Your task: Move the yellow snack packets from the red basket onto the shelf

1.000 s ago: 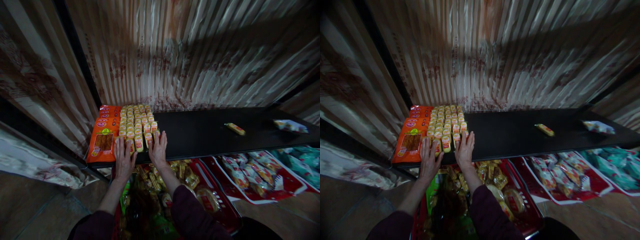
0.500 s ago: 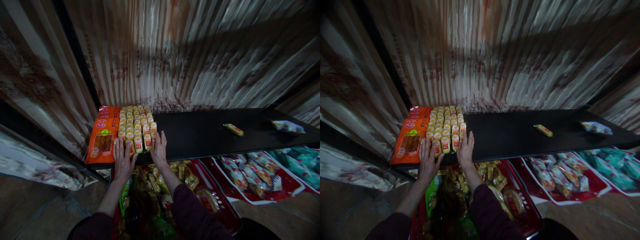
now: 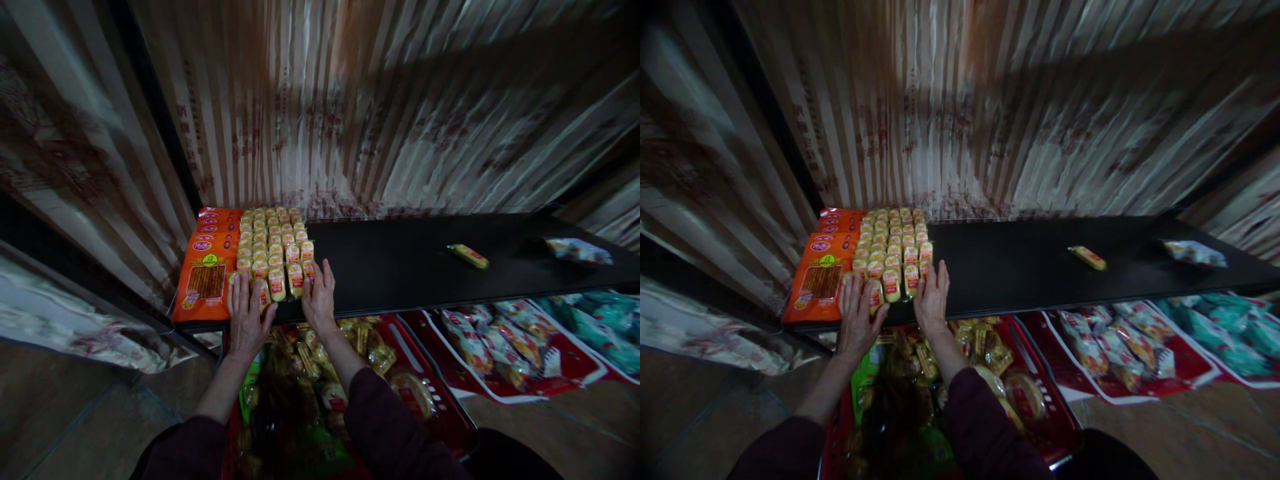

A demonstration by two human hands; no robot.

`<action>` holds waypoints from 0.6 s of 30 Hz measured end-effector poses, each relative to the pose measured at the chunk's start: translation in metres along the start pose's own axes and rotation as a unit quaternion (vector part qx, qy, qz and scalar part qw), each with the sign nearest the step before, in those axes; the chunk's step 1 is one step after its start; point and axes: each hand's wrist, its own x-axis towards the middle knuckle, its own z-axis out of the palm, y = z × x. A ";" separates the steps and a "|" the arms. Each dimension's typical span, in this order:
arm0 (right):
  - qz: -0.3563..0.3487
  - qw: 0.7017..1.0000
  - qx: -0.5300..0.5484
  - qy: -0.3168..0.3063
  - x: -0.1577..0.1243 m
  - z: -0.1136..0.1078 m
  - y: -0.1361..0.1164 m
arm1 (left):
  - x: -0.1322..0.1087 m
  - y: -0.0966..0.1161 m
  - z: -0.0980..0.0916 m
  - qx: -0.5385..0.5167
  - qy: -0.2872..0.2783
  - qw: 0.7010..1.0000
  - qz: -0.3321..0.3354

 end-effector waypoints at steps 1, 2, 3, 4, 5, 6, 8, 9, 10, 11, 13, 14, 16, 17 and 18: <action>-0.002 1.000 0.006 0.002 -0.001 -0.003 -0.002 | 0.000 0.000 -0.001 -0.003 0.000 1.000 0.003; -0.008 1.000 0.011 0.006 -0.003 -0.006 -0.003 | 0.000 0.001 -0.001 -0.005 0.001 1.000 0.007; -0.017 1.000 0.017 0.011 -0.006 -0.010 -0.006 | 0.000 0.001 -0.002 -0.005 0.004 1.000 0.010; -0.029 0.999 0.022 0.015 -0.010 -0.014 -0.008 | -0.001 0.003 -0.003 -0.006 0.007 1.000 0.012; -0.045 0.998 0.028 0.018 -0.016 -0.018 -0.010 | -0.002 0.004 -0.005 -0.008 0.010 1.000 0.015; -0.062 0.997 0.034 0.018 -0.023 -0.023 -0.012 | -0.003 0.007 -0.007 -0.013 0.014 1.000 0.018; -0.097 0.994 0.047 0.000 -0.043 -0.032 -0.014 | -0.009 0.016 -0.011 -0.033 0.015 0.999 0.033; -0.113 0.992 0.054 -0.017 -0.055 -0.035 -0.014 | -0.013 0.021 -0.013 -0.049 0.009 0.998 0.046; -0.126 0.989 0.061 -0.037 -0.069 -0.039 -0.013 | -0.018 0.028 -0.015 -0.069 0.000 0.996 0.060; -0.136 0.987 0.067 -0.056 -0.083 -0.041 -0.010 | -0.024 0.035 -0.016 -0.092 -0.014 0.993 0.071; -0.142 0.984 0.064 -0.091 -0.111 -0.047 -0.003 | -0.039 0.050 -0.017 -0.141 -0.054 0.985 0.083; -0.143 0.982 0.056 -0.114 -0.124 -0.049 0.001 | -0.048 0.058 -0.015 -0.161 -0.079 0.981 0.079; -0.139 0.979 0.038 -0.141 -0.146 -0.056 0.009 | -0.068 0.072 -0.011 -0.188 -0.144 0.970 0.052; -0.128 0.979 0.027 -0.156 -0.154 -0.060 0.012 | -0.078 0.079 -0.008 -0.194 -0.180 0.964 0.024; -0.114 0.978 0.012 -0.173 -0.161 -0.064 0.015 | -0.088 0.084 -0.005 -0.191 -0.218 0.957 -0.014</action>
